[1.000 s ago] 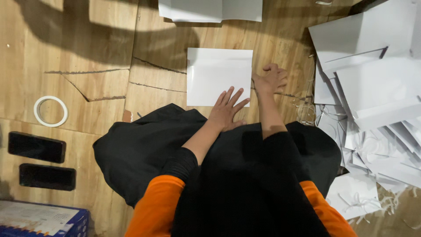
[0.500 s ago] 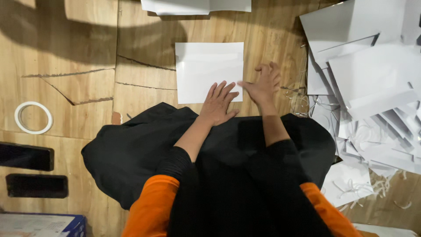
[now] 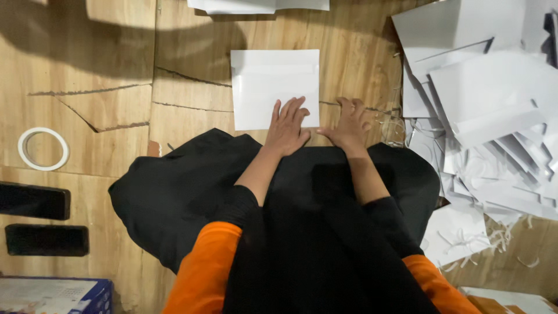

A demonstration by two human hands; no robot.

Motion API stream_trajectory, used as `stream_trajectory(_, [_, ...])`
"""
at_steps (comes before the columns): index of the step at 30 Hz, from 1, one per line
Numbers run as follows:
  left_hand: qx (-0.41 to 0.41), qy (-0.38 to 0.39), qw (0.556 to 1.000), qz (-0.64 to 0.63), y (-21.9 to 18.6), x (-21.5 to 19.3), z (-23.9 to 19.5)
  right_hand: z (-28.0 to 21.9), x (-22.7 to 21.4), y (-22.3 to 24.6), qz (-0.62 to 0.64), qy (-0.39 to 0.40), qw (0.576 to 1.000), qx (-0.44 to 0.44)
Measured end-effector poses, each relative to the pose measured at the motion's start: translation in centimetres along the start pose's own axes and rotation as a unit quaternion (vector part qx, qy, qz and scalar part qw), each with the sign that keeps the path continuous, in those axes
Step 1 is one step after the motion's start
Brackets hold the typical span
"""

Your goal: The person sits on the floor and repeatedly folds white paper sheets in half. They place each folded sheet onto a growing stack and occasionally insert a blue-covered booklet into the stack.

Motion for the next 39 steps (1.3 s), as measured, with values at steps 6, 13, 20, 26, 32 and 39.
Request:
stream_trajectory(6, [0.002,-0.054,0.991,-0.119,0.1,1.5,-0.2,6.4,7.2,-1.1,0.061,-0.056,0.992,-0.095])
stream_trajectory(13, [0.017,-0.085,0.956,-0.282,0.0,0.5,-2.1,7.4,7.9,-2.6,0.373,0.107,0.917,-0.091])
stream_trajectory(20, [0.09,-0.37,0.87,-0.312,0.7,-11.1,-3.5,-0.1,-6.8,-6.3,0.692,-0.149,0.687,-0.164])
stream_trajectory(26, [-0.049,-0.294,0.936,-0.189,6.7,-15.3,1.7,6.3,-4.5,-11.7,0.738,-0.217,0.621,-0.15])
stream_trajectory(32, [-0.231,-0.143,0.961,0.053,12.3,-18.1,7.7,4.5,-0.4,-3.6,0.585,-0.063,0.782,-0.207])
stream_trajectory(39, [-0.288,-0.247,0.904,-0.194,4.8,-26.1,6.4,0.1,-3.3,0.5,0.366,-0.039,0.893,-0.26])
Point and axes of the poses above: each hand's wrist, its own z-axis towards the middle knuckle, its own x-axis out of the palm, y = z × x, the point moved 5 cm from there along z, towards the middle knuckle, and after that the axes turned 11 degrees about y, right-handed, at the moved point
